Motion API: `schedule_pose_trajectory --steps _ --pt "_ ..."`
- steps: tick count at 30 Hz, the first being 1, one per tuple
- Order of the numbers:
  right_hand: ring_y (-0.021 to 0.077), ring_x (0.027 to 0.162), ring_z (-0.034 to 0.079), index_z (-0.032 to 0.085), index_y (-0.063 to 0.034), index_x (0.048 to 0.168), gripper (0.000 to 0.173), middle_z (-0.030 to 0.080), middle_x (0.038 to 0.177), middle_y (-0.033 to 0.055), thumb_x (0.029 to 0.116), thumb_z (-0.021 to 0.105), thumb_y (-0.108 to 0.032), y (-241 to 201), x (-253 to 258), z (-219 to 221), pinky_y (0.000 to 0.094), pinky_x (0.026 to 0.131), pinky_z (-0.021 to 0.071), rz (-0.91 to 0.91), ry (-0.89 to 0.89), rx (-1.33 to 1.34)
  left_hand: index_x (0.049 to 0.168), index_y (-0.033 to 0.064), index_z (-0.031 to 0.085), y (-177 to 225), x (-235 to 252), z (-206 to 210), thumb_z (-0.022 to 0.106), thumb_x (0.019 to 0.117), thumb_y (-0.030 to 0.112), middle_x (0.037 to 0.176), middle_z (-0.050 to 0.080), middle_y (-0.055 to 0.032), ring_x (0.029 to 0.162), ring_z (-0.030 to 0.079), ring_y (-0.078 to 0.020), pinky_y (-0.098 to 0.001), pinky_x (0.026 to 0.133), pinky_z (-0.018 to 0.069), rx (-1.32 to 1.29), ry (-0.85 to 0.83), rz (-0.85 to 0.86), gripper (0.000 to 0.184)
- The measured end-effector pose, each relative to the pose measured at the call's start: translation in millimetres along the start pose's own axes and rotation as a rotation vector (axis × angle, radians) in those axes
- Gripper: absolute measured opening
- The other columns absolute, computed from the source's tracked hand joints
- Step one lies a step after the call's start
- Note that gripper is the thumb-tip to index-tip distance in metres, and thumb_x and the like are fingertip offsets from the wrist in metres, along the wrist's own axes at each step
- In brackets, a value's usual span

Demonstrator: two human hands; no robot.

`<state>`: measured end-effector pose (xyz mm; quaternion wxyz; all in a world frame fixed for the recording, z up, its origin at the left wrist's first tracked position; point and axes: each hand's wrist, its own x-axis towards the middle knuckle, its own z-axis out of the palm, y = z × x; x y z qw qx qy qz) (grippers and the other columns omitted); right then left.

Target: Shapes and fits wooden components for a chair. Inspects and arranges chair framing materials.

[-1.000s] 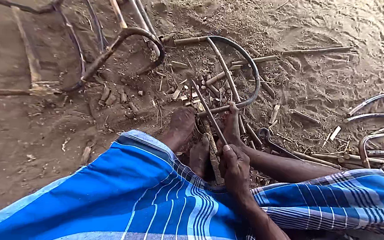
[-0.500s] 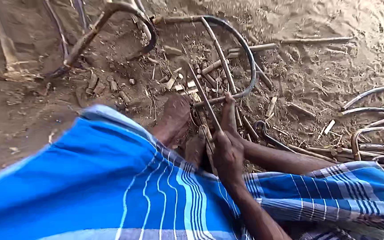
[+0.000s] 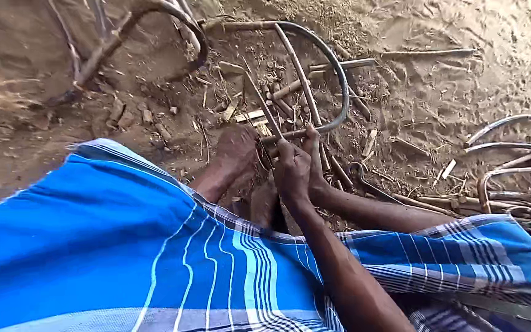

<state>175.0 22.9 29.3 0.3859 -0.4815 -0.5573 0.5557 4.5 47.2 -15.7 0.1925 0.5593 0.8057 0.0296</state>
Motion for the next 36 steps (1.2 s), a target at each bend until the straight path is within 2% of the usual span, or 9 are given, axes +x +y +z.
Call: schedule_pose_trajectory --steps 2,5,9,14,18,23,28,31,36 --pt "0.0037 0.061 0.057 0.063 0.0020 0.111 0.035 0.062 0.081 0.0000 0.1103 0.039 -0.023 39 -6 -36 0.0211 0.050 0.0498 -0.345 -0.361 0.271 0.111 0.0007 0.070 5 -6 -5 0.058 0.1020 0.018 0.114 0.068 -0.0281 0.108 0.066 -0.0490 -0.0673 0.087 0.0533 0.043 -0.014 -0.009 0.023" --pt "0.0141 0.040 0.041 0.062 -0.0124 0.083 0.048 0.044 0.054 0.0030 0.1065 0.038 -0.047 -16 -45 -30 0.0311 0.038 0.0379 0.084 -0.037 -0.023 0.112 -0.0005 0.069 8 2 -14 0.058 0.1021 0.015 0.113 0.068 -0.0275 0.107 0.066 -0.0478 -0.0644 0.087 0.0544 0.073 -0.020 0.008 0.021" --pt "0.0129 0.053 0.053 0.070 -0.0085 0.099 0.038 0.055 0.063 0.0016 0.1075 0.046 -0.036 79 34 -18 0.0352 0.047 0.0470 -0.236 -0.142 0.056 0.109 -0.0017 0.069 3 -3 -10 0.058 0.1024 0.017 0.110 0.068 -0.0295 0.104 0.067 -0.0500 -0.0680 0.084 0.0533 0.015 -0.038 0.018 0.023" --pt "0.0134 0.038 0.039 0.064 -0.0144 0.085 0.047 0.043 0.052 0.0017 0.1061 0.038 -0.048 -26 -55 -31 0.0314 0.036 0.0374 0.134 -0.014 -0.076 0.112 -0.0009 0.069 7 2 -15 0.059 0.1026 0.018 0.113 0.068 -0.0280 0.107 0.066 -0.0481 -0.0651 0.087 0.0544 0.027 -0.029 -0.010 0.024" --pt "0.0092 0.049 0.044 0.065 -0.0086 0.081 0.038 0.048 0.059 -0.0029 0.1069 0.044 -0.026 -13 7 16 0.0321 0.049 0.0411 0.050 0.054 -0.088 0.110 -0.0008 0.070 -2 1 -6 0.059 0.1015 0.018 0.112 0.068 -0.0297 0.105 0.066 -0.0508 -0.0702 0.083 0.0525 -0.030 -0.024 0.001 0.023" --pt "0.0131 0.041 0.041 0.064 -0.0151 0.093 0.053 0.044 0.056 0.0020 0.1077 0.033 -0.056 -20 -42 -30 0.0302 0.037 0.0371 0.138 -0.089 -0.092 0.114 -0.0006 0.069 6 2 -12 0.061 0.1017 0.018 0.116 0.067 -0.0285 0.109 0.065 -0.0487 -0.0657 0.089 0.0536 0.008 -0.023 0.052 0.024" --pt "0.0084 0.048 0.042 0.065 -0.0111 0.077 0.040 0.048 0.058 -0.0041 0.1068 0.043 -0.026 -13 19 18 0.0308 0.048 0.0392 0.035 0.072 -0.092 0.108 0.0013 0.072 -7 4 -1 0.060 0.1015 0.018 0.111 0.069 -0.0267 0.105 0.067 -0.0480 -0.0680 0.087 0.0532 -0.049 -0.009 0.028 0.022" --pt "0.0096 0.048 0.043 0.067 -0.0085 0.096 0.034 0.049 0.061 -0.0022 0.1069 0.042 -0.029 -10 -3 -2 0.0302 0.046 0.0408 0.009 0.003 -0.050 0.106 -0.0011 0.071 6 1 -6 0.060 0.1015 0.017 0.108 0.069 -0.0280 0.103 0.068 -0.0486 -0.0662 0.084 0.0546 0.017 -0.023 0.008 0.022" --pt "0.0092 0.044 0.043 0.064 -0.0105 0.083 0.040 0.048 0.057 -0.0019 0.1058 0.040 -0.033 -1 -21 -14 0.0301 0.041 0.0401 0.011 -0.015 -0.092 0.110 -0.0012 0.069 -3 3 -11 0.055 0.1034 0.013 0.109 0.068 -0.0282 0.105 0.066 -0.0488 -0.0649 0.087 0.0529 -0.030 -0.009 0.052 0.021"
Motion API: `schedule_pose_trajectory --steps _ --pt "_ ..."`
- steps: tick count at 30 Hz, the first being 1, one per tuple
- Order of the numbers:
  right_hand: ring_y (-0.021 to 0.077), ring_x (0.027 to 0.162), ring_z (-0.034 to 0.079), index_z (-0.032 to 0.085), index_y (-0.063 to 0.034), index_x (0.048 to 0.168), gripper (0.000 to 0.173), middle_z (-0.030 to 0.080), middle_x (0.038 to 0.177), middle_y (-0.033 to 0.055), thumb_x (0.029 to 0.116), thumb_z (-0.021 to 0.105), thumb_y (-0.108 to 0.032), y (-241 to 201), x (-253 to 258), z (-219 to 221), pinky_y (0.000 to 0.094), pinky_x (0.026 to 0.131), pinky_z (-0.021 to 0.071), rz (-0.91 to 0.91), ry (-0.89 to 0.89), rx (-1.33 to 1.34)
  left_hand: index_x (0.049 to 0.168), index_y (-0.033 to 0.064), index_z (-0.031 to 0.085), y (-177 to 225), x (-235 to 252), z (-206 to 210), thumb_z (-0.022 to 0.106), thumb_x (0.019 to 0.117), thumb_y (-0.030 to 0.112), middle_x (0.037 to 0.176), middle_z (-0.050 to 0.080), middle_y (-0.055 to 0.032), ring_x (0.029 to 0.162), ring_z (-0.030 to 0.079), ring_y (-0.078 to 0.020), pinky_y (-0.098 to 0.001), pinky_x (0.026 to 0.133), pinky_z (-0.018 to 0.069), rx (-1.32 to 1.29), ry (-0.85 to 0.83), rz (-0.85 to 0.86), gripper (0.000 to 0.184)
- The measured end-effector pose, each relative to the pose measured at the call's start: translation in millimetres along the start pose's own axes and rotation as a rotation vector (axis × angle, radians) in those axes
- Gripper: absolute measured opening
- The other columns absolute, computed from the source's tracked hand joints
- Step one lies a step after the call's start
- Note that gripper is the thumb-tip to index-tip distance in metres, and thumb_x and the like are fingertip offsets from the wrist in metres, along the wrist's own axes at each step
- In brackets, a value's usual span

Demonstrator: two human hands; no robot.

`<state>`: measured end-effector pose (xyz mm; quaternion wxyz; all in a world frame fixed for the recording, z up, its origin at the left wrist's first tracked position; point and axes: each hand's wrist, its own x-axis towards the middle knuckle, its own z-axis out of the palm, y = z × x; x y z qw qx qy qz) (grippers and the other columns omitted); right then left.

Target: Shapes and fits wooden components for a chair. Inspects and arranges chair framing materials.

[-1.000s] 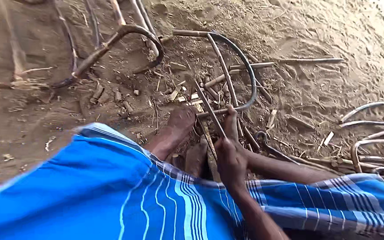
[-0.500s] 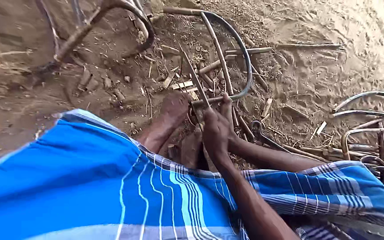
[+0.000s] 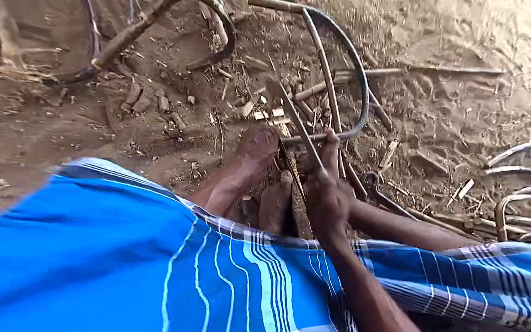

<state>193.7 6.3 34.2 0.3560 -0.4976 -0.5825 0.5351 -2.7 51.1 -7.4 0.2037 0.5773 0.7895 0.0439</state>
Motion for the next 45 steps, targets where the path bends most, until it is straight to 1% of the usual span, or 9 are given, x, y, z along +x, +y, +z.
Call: schedule_pose_trajectory --steps 3,7,14,17,23,28,32,37,45 --pt "0.0102 0.048 0.047 0.068 -0.0061 0.085 0.031 0.052 0.058 -0.0002 0.1049 0.050 -0.022 22 56 33 0.0315 0.046 0.0425 -0.111 0.094 0.108 0.110 0.0028 0.072 -2 -1 8 0.056 0.1013 0.013 0.109 0.069 -0.0273 0.104 0.067 -0.0487 -0.0668 0.085 0.0537 -0.014 0.017 0.010 0.021" --pt "0.0099 0.042 0.042 0.063 -0.0123 0.093 0.044 0.044 0.055 -0.0009 0.1085 0.038 -0.044 -5 -23 -20 0.0285 0.039 0.0391 0.041 -0.047 0.110 0.122 -0.0055 0.063 12 -5 0 0.059 0.1023 0.016 0.121 0.062 -0.0329 0.112 0.062 -0.0524 -0.0651 0.088 0.0535 0.121 -0.046 -0.025 0.029" --pt "0.0097 0.045 0.040 0.067 -0.0089 0.085 0.039 0.047 0.057 -0.0021 0.1079 0.043 -0.030 4 48 29 0.0304 0.044 0.0370 -0.042 0.010 0.013 0.102 0.0000 0.071 2 0 5 0.054 0.1035 0.014 0.103 0.070 -0.0257 0.101 0.069 -0.0461 -0.0645 0.084 0.0545 0.006 0.035 -0.019 0.022" --pt "0.0120 0.042 0.041 0.064 -0.0127 0.093 0.050 0.044 0.056 0.0003 0.1075 0.036 -0.050 -15 -17 -19 0.0301 0.039 0.0378 0.061 -0.103 -0.014 0.103 -0.0016 0.070 11 -4 -5 0.053 0.1046 0.012 0.104 0.069 -0.0263 0.101 0.068 -0.0462 -0.0626 0.084 0.0553 -0.001 0.010 -0.055 0.022" --pt "0.0108 0.046 0.043 0.067 -0.0093 0.084 0.040 0.048 0.058 -0.0013 0.1078 0.043 -0.030 -2 35 19 0.0313 0.045 0.0385 -0.019 -0.009 -0.059 0.107 0.0052 0.074 -3 5 14 0.061 0.1009 0.019 0.105 0.071 -0.0237 0.100 0.070 -0.0449 -0.0656 0.083 0.0556 -0.036 0.018 -0.080 0.020" --pt "0.0113 0.041 0.039 0.065 -0.0134 0.084 0.048 0.043 0.054 -0.0011 0.1048 0.041 -0.049 -4 -39 -30 0.0303 0.039 0.0372 0.045 -0.048 0.030 0.108 0.0040 0.073 6 3 3 0.059 0.1032 0.019 0.106 0.071 -0.0229 0.103 0.069 -0.0430 -0.0615 0.087 0.0556 0.006 0.007 -0.076 0.021" --pt "0.0085 0.048 0.044 0.065 -0.0087 0.080 0.038 0.049 0.059 -0.0025 0.1048 0.044 -0.028 8 33 23 0.0312 0.047 0.0423 -0.006 0.023 0.001 0.111 0.0020 0.072 2 0 10 0.058 0.1033 0.018 0.109 0.070 -0.0270 0.105 0.068 -0.0473 -0.0667 0.088 0.0533 -0.042 -0.003 -0.034 0.023" --pt "0.0128 0.042 0.040 0.065 -0.0136 0.090 0.048 0.044 0.056 0.0003 0.1067 0.036 -0.049 -10 -17 -21 0.0312 0.039 0.0376 0.093 -0.088 -0.017 0.106 0.0016 0.072 9 -2 0 0.060 0.1027 0.018 0.105 0.070 -0.0242 0.103 0.069 -0.0439 -0.0618 0.088 0.0552 0.010 -0.011 -0.028 0.021" --pt "0.0097 0.045 0.039 0.064 -0.0128 0.081 0.044 0.045 0.056 -0.0027 0.1084 0.040 -0.037 1 42 17 0.0301 0.043 0.0370 -0.017 -0.042 0.019 0.106 0.0028 0.073 2 1 4 0.058 0.1034 0.020 0.106 0.071 -0.0237 0.103 0.069 -0.0441 -0.0640 0.087 0.0548 -0.071 -0.006 -0.057 0.023"
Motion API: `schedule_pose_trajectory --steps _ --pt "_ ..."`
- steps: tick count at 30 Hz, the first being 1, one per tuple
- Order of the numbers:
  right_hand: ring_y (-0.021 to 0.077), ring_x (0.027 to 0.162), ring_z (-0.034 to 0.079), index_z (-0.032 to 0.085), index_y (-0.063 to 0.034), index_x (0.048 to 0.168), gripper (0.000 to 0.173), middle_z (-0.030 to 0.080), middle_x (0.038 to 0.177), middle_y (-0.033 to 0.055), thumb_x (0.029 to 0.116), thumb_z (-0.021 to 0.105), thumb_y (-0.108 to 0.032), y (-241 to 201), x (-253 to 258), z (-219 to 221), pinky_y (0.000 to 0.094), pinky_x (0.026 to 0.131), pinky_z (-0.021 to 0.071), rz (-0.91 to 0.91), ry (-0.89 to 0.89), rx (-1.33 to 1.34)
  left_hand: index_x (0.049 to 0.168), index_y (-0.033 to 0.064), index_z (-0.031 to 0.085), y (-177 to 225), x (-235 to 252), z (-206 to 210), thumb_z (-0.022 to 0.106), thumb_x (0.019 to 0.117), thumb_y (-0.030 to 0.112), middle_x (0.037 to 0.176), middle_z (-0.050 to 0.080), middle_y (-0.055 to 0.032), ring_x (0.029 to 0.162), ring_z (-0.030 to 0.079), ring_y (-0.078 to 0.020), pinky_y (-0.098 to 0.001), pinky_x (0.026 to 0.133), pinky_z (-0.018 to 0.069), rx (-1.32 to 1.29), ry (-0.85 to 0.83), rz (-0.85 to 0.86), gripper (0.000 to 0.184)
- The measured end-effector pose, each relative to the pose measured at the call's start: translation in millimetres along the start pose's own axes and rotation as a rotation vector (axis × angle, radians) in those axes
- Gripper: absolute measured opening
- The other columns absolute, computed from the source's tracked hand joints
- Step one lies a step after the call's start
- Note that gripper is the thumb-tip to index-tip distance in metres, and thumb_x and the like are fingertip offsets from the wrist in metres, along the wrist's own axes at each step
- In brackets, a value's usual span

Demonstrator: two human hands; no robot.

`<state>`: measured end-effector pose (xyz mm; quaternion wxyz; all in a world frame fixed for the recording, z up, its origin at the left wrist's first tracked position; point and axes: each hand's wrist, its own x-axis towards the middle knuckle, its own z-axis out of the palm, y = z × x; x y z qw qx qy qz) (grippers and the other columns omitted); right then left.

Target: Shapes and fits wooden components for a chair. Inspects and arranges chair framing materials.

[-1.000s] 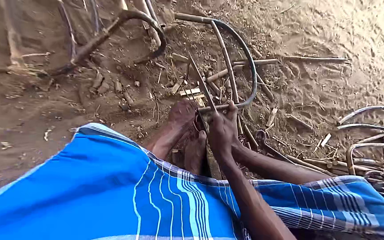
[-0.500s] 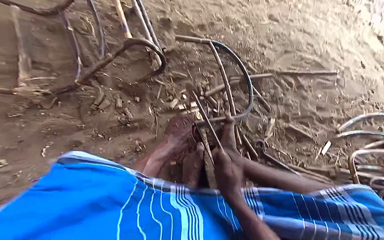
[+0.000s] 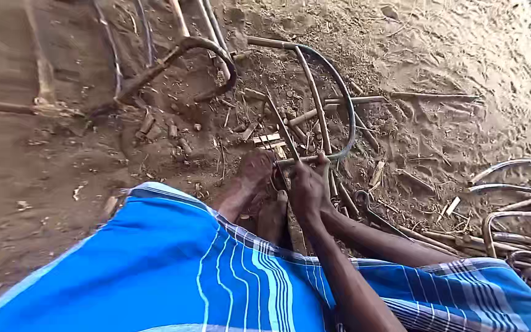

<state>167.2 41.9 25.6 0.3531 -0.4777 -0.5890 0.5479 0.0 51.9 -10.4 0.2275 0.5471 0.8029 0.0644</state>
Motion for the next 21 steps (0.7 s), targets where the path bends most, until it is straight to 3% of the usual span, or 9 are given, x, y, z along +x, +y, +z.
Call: schedule_pose_trajectory --steps 2,3,6,8,11,13,16,18,21 --pt "0.0137 0.043 0.040 0.065 -0.0140 0.089 0.050 0.044 0.056 0.0007 0.1065 0.037 -0.051 -12 -52 -37 0.0325 0.040 0.0380 0.067 -0.072 -0.059 0.112 0.0010 0.071 6 -1 -7 0.057 0.1042 0.019 0.112 0.069 -0.0250 0.108 0.067 -0.0443 -0.0620 0.090 0.0543 0.023 -0.031 0.006 0.024" --pt "0.0124 0.041 0.040 0.065 -0.0138 0.085 0.049 0.043 0.054 -0.0010 0.1046 0.039 -0.051 -11 -65 -44 0.0318 0.039 0.0375 0.056 -0.052 -0.056 0.112 0.0006 0.071 5 1 -9 0.057 0.1043 0.019 0.112 0.069 -0.0252 0.107 0.068 -0.0440 -0.0612 0.090 0.0548 0.028 -0.023 0.001 0.025" --pt "0.0086 0.043 0.044 0.064 -0.0114 0.081 0.042 0.047 0.054 -0.0025 0.1058 0.043 -0.039 -2 -26 -9 0.0294 0.041 0.0405 0.026 0.019 -0.063 0.118 -0.0004 0.068 -6 1 -3 0.051 0.1073 0.020 0.116 0.068 -0.0260 0.111 0.066 -0.0446 -0.0614 0.094 0.0524 0.013 -0.012 0.047 0.028" --pt "0.0103 0.051 0.046 0.065 -0.0093 0.078 0.039 0.050 0.059 -0.0020 0.1059 0.044 -0.028 1 22 20 0.0340 0.051 0.0429 0.007 0.049 -0.062 0.108 0.0037 0.072 -6 6 3 0.054 0.1050 0.021 0.107 0.071 -0.0230 0.104 0.069 -0.0433 -0.0645 0.089 0.0538 -0.073 0.029 0.026 0.025" --pt "0.0134 0.046 0.043 0.063 -0.0126 0.087 0.045 0.047 0.060 0.0009 0.1091 0.038 -0.043 -11 -27 -16 0.0317 0.043 0.0400 0.034 -0.075 -0.106 0.109 0.0041 0.072 1 -4 0 0.056 0.1043 0.021 0.109 0.071 -0.0228 0.104 0.069 -0.0429 -0.0635 0.087 0.0550 -0.043 -0.013 -0.004 0.024" --pt "0.0126 0.042 0.040 0.064 -0.0137 0.087 0.049 0.043 0.055 -0.0004 0.1047 0.040 -0.052 -10 -64 -44 0.0317 0.039 0.0378 0.074 -0.072 -0.071 0.110 0.0012 0.071 2 0 -4 0.055 0.1049 0.019 0.108 0.070 -0.0240 0.103 0.069 -0.0428 -0.0618 0.087 0.0553 -0.038 0.013 0.011 0.024" --pt "0.0098 0.046 0.043 0.065 -0.0104 0.086 0.040 0.047 0.058 -0.0019 0.1054 0.044 -0.039 -2 -35 -13 0.0309 0.044 0.0410 0.024 -0.022 -0.102 0.114 -0.0014 0.069 -1 -1 -4 0.051 0.1070 0.017 0.111 0.068 -0.0270 0.108 0.067 -0.0454 -0.0616 0.090 0.0534 0.011 0.013 0.056 0.027" --pt "0.0094 0.051 0.047 0.066 -0.0082 0.083 0.036 0.051 0.062 -0.0016 0.1062 0.045 -0.026 4 11 17 0.0322 0.051 0.0440 -0.027 0.007 -0.085 0.109 0.0002 0.070 3 -2 -1 0.052 0.1060 0.019 0.108 0.069 -0.0264 0.106 0.067 -0.0460 -0.0639 0.089 0.0538 0.003 -0.007 0.028 0.026" --pt "0.0118 0.051 0.047 0.066 -0.0111 0.088 0.042 0.051 0.062 -0.0008 0.1083 0.040 -0.037 -10 -20 -12 0.0328 0.049 0.0426 0.013 -0.026 -0.130 0.108 0.0010 0.071 9 -5 -3 0.057 0.1046 0.021 0.108 0.069 -0.0256 0.104 0.068 -0.0455 -0.0622 0.086 0.0556 0.080 -0.028 0.017 0.024"
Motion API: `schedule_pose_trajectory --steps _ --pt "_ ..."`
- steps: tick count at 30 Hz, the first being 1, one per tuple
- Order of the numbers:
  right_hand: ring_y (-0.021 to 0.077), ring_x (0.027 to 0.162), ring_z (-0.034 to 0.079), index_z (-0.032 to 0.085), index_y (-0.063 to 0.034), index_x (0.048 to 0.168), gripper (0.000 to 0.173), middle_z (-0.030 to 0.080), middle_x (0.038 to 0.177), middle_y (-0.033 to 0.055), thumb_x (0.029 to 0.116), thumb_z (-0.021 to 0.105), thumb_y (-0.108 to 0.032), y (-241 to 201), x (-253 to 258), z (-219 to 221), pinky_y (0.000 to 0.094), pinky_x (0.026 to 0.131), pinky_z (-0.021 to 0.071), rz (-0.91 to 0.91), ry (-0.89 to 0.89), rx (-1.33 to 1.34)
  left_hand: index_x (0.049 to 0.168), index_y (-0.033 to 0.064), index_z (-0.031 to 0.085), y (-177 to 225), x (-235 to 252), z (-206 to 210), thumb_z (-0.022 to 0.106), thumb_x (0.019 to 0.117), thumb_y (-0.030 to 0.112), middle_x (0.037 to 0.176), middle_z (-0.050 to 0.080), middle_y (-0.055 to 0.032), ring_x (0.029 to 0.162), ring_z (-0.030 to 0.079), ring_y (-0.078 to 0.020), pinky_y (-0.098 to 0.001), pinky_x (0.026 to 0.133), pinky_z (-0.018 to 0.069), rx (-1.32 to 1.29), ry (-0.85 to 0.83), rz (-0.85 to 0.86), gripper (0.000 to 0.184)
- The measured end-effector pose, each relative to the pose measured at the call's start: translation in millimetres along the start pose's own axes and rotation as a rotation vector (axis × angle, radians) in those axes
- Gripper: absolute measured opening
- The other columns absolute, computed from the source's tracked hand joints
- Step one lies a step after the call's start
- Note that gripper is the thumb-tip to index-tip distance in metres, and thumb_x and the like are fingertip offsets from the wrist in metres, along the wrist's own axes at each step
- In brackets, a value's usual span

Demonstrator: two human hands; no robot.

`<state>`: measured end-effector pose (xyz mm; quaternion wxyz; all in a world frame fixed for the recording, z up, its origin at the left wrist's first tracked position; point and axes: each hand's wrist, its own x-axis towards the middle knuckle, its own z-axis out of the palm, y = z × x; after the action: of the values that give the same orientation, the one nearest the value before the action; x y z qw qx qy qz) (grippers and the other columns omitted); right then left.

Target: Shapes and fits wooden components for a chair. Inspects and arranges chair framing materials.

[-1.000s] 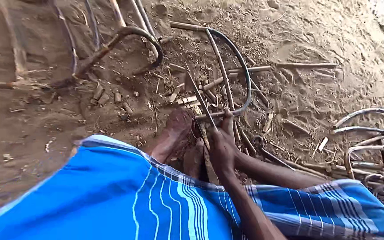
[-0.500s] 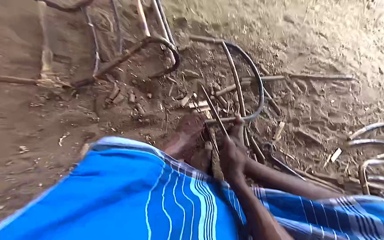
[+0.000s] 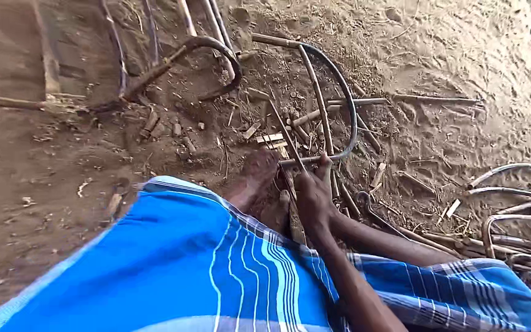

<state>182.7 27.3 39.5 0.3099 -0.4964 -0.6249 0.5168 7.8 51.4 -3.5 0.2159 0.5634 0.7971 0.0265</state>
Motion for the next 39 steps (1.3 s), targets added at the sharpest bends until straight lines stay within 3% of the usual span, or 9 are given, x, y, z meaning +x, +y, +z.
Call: schedule_pose_trajectory --steps 3,8,13,19,22,24,29,34,39 --pt "0.0104 0.043 0.042 0.065 -0.0126 0.085 0.050 0.046 0.055 -0.0021 0.1038 0.040 -0.051 7 -47 -32 0.0308 0.041 0.0398 0.045 -0.030 0.027 0.110 0.0021 0.072 -11 10 3 0.059 0.1033 0.020 0.107 0.071 -0.0238 0.102 0.070 -0.0430 -0.0598 0.086 0.0566 -0.021 0.053 0.032 0.023" --pt "0.0125 0.052 0.051 0.068 -0.0073 0.084 0.037 0.054 0.061 0.0012 0.1062 0.049 -0.030 53 58 40 0.0358 0.050 0.0467 -0.210 0.079 0.049 0.106 0.0051 0.073 -11 11 8 0.055 0.1044 0.020 0.104 0.072 -0.0217 0.102 0.070 -0.0420 -0.0638 0.087 0.0548 -0.133 0.045 -0.003 0.024" --pt "0.0148 0.045 0.044 0.065 -0.0117 0.087 0.052 0.047 0.057 0.0015 0.1065 0.037 -0.051 12 -39 -31 0.0341 0.041 0.0410 0.005 -0.054 -0.016 0.108 0.0023 0.072 -8 6 1 0.054 0.1057 0.019 0.106 0.071 -0.0232 0.103 0.069 -0.0422 -0.0614 0.088 0.0551 -0.116 0.046 0.031 0.024" --pt "0.0122 0.050 0.045 0.064 -0.0089 0.081 0.040 0.048 0.060 -0.0007 0.1079 0.043 -0.030 8 47 32 0.0355 0.050 0.0413 0.003 0.030 0.019 0.105 0.0058 0.074 -11 11 4 0.060 0.1019 0.019 0.104 0.072 -0.0223 0.102 0.070 -0.0431 -0.0650 0.086 0.0544 -0.108 0.043 0.028 0.020" --pt "0.0151 0.045 0.046 0.066 -0.0128 0.096 0.049 0.050 0.060 0.0023 0.1075 0.037 -0.051 9 -23 -24 0.0342 0.041 0.0436 0.041 -0.086 0.043 0.109 0.0036 0.072 -8 9 -1 0.057 0.1045 0.020 0.106 0.071 -0.0232 0.103 0.069 -0.0432 -0.0623 0.088 0.0547 -0.136 0.049 0.013 0.023" --pt "0.0117 0.043 0.044 0.064 -0.0120 0.087 0.045 0.047 0.056 -0.0013 0.1049 0.041 -0.046 16 -43 -30 0.0318 0.041 0.0417 -0.001 -0.044 0.065 0.110 0.0027 0.073 -17 11 2 0.052 0.1069 0.022 0.106 0.071 -0.0236 0.104 0.068 -0.0426 -0.0626 0.090 0.0534 -0.259 0.091 -0.006 0.029" --pt "0.0126 0.053 0.049 0.068 -0.0079 0.086 0.037 0.054 0.064 0.0008 0.1070 0.047 -0.029 15 48 34 0.0359 0.053 0.0451 -0.026 0.035 0.033 0.103 0.0034 0.074 -14 12 6 0.059 0.1019 0.016 0.101 0.072 -0.0231 0.099 0.070 -0.0443 -0.0655 0.086 0.0541 -0.142 0.089 0.035 0.020" --pt "0.0119 0.049 0.047 0.066 -0.0143 0.087 0.044 0.049 0.061 -0.0009 0.1060 0.043 -0.047 11 -46 -25 0.0314 0.045 0.0428 -0.030 -0.023 0.009 0.103 0.0042 0.075 -14 9 0 0.062 0.1024 0.019 0.099 0.073 -0.0207 0.097 0.071 -0.0404 -0.0615 0.086 0.0562 -0.170 0.087 0.010 0.020" --pt "0.0204 0.065 0.061 0.070 -0.0066 0.095 0.039 0.063 0.074 0.0068 0.1067 0.044 -0.033 12 46 37 0.0459 0.062 0.0522 -0.023 -0.064 -0.124 0.104 0.0026 0.074 -17 6 8 0.060 0.1024 0.016 0.099 0.072 -0.0222 0.099 0.070 -0.0422 -0.0632 0.089 0.0546 -0.174 0.121 0.042 0.020"
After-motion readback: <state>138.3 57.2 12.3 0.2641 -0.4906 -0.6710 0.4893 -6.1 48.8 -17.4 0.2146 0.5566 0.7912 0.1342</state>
